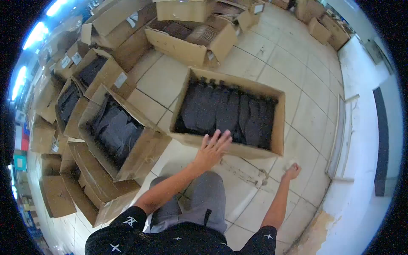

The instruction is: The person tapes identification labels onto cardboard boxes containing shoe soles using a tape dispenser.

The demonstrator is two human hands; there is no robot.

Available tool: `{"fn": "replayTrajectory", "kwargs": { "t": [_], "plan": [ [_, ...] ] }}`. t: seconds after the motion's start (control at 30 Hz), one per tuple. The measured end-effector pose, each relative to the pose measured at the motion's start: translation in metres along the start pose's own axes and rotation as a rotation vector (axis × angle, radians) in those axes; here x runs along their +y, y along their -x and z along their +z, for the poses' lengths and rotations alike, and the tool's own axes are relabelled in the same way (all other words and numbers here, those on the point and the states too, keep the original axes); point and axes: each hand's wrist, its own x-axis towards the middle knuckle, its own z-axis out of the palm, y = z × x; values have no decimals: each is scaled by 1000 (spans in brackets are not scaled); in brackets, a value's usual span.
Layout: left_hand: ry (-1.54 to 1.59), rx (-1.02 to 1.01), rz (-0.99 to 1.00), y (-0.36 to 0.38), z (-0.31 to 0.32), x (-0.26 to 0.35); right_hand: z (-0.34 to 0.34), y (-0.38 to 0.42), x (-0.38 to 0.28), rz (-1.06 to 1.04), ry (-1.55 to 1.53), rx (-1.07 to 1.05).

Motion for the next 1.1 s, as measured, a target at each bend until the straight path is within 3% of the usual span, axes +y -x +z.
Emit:
{"fn": "replayTrajectory", "kwargs": {
  "t": [0.03, 0.07, 0.13, 0.17, 0.2, 0.27, 0.3, 0.4, 0.43, 0.47, 0.5, 0.53, 0.57, 0.63, 0.7, 0.8, 0.9, 0.97, 1.03, 1.07, 1.1],
  "plan": [
    [-193, 69, 77, -1, 11, -15, 45, 5, -9, 5, -88, -63],
    [-387, 137, 149, -3, 17, -29, 99, 19, -9, 29, -405, -121],
    [-220, -5, 79, 6, 9, -47, 142, 46, -42, 247, -1084, -330],
    [-131, -65, 46, 10, 7, -55, 126, 57, -82, 309, -1089, -406],
    [-79, 110, -8, 11, 13, -68, 121, 72, -107, 366, -1097, -478],
    [-170, 90, -49, 20, 13, -111, 134, 122, -123, 116, -828, -280],
    [-226, 83, -71, 24, 10, -135, 155, 139, -111, 122, -678, -259],
    [-173, 94, -200, 26, -16, -220, 211, 225, -193, 210, -735, -168],
    [-56, 121, -326, 28, -24, -219, 226, 251, -213, 257, -778, -227],
    [64, 157, -446, 21, -31, -211, 252, 271, -237, -18, -432, -104],
    [183, 196, -558, 15, -40, -204, 254, 281, -283, 389, -764, -318],
    [142, 12, -489, 9, -76, -187, 287, 292, -286, 253, -767, -367],
    [126, -18, -421, 9, -98, -167, 300, 303, -321, 265, -685, -352],
    [230, -39, -330, 27, -134, -126, 344, 312, -327, 218, -775, -556],
    [385, -48, -308, 59, -162, -90, 380, 324, -317, 176, -863, -589],
    [619, -105, -379, 126, -184, -56, 333, 337, -312, 224, -791, -544],
    [662, -20, -630, 222, -167, -32, 217, 325, -270, 392, -853, -769],
    [653, 73, -786, 272, -164, -22, 156, 309, -191, 487, -968, -844],
    [734, 3, -1040, 320, -160, -12, 77, 285, -120, 673, -962, -792],
    [671, 65, -984, 338, -157, -9, 34, 275, -89, 676, -884, -853],
    [597, 41, -991, 353, -150, -7, 9, 259, -20, 455, -1009, -1083]
  ]
}}
